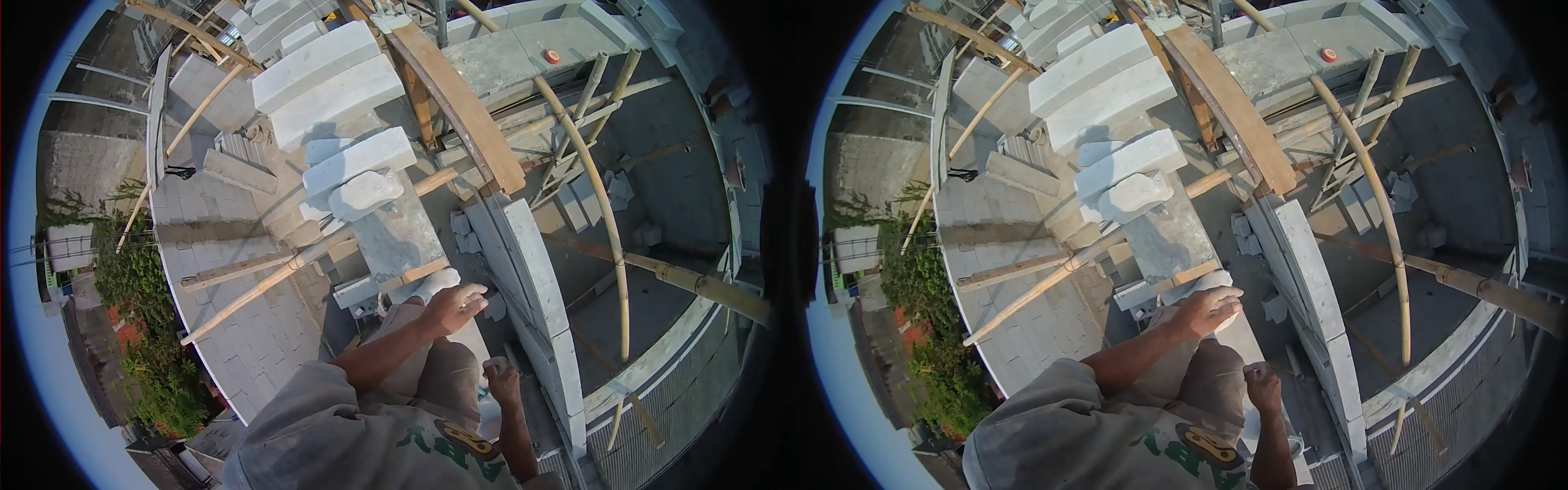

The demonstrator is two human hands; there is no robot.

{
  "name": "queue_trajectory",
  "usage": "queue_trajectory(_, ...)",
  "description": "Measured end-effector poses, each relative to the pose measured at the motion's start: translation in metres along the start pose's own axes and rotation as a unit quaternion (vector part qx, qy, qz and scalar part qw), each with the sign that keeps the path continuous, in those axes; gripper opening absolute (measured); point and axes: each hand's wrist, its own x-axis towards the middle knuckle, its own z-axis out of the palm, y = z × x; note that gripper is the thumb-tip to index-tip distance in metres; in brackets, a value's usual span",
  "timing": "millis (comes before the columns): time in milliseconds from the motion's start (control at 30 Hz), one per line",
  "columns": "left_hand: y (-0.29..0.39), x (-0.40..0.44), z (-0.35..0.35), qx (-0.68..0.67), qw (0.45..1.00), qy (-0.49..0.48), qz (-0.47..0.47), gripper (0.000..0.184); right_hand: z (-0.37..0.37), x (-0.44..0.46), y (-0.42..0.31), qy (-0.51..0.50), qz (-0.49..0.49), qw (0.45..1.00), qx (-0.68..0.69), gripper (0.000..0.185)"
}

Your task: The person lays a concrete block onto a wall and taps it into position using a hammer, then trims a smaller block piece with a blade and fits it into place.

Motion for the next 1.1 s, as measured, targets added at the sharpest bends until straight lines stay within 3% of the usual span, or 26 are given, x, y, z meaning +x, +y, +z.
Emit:
queue_trajectory(33, 0.004, -0.005, 0.004, -0.008, 1.0, 0.012, -0.003, 0.043, -0.005, -0.003, 0.012, 0.012, -0.029, 0.999, -0.008, 0.025)
queue_trajectory(133, 0.012, -0.012, 0.016, -0.009, 0.999, 0.049, 0.0, 0.043, -0.031, -0.013, 0.011, 0.064, 0.058, 0.996, -0.012, 0.025)
queue_trajectory(267, 0.007, -0.006, 0.03, -0.04, 0.996, 0.078, 0.024, 0.042, -0.053, -0.012, 0.006, 0.076, 0.014, 0.995, -0.063, 0.028)
queue_trajectory(567, -0.038, 0.017, -0.016, -0.153, 0.966, 0.207, 0.028, 0.046, -0.037, 0.053, -0.038, -0.002, -0.021, 0.998, -0.061, 0.028)
queue_trajectory(833, -0.118, 0.059, -0.071, -0.345, 0.889, 0.283, -0.098, 0.036, -0.002, 0.134, -0.074, -0.031, -0.032, 0.989, -0.141, 0.027)
queue_trajectory(967, -0.139, 0.082, -0.104, -0.347, 0.882, 0.295, -0.12, 0.033, 0.02, 0.191, -0.133, -0.065, -0.041, 0.981, -0.177, 0.029)
queue_trajectory(1100, -0.169, 0.107, -0.143, -0.222, 0.915, 0.269, -0.202, 0.035, 0.064, 0.274, -0.203, -0.063, -0.068, 0.977, -0.191, 0.027)
